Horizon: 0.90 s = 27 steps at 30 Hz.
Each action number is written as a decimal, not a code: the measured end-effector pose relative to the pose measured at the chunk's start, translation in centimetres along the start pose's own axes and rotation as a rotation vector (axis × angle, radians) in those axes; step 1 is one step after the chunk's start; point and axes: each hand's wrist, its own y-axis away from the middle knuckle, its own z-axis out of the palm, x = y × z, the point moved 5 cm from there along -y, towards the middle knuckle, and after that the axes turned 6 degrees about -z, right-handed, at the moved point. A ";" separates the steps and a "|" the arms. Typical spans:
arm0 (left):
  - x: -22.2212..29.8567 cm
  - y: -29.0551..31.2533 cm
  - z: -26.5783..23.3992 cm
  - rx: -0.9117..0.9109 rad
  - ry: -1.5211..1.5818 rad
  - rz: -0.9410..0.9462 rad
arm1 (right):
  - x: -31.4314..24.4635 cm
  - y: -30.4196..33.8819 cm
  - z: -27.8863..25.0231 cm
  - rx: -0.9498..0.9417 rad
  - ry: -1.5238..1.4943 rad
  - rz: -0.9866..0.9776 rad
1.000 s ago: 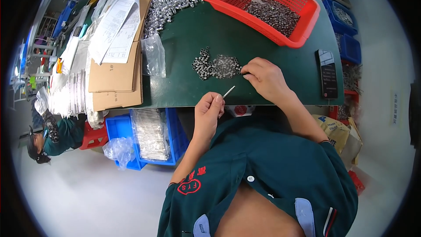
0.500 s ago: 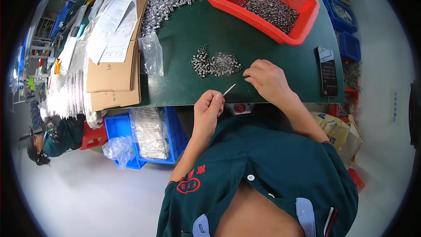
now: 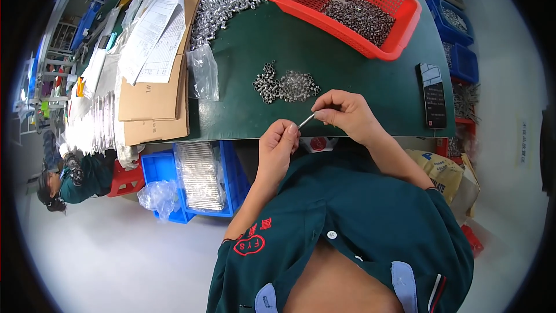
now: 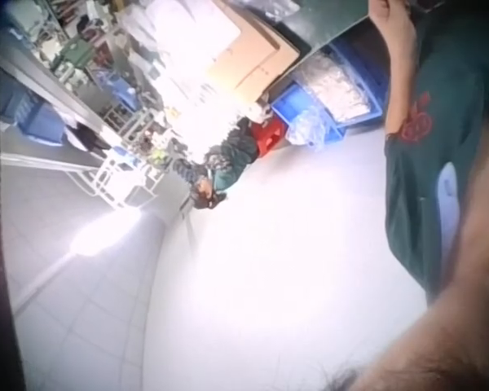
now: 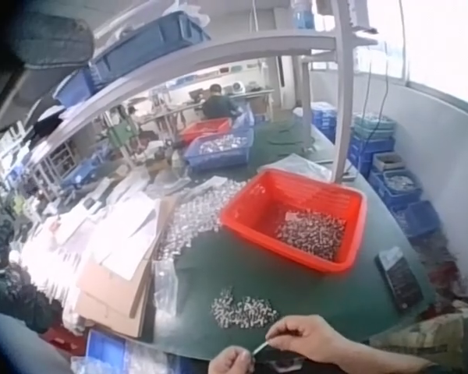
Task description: Threading small metal components onto a thin metal rod at a workbench.
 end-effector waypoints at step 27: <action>5.3 -3.2 3.1 -0.020 -0.290 0.174 | -10.3 0.5 -1.0 0.027 0.840 -0.885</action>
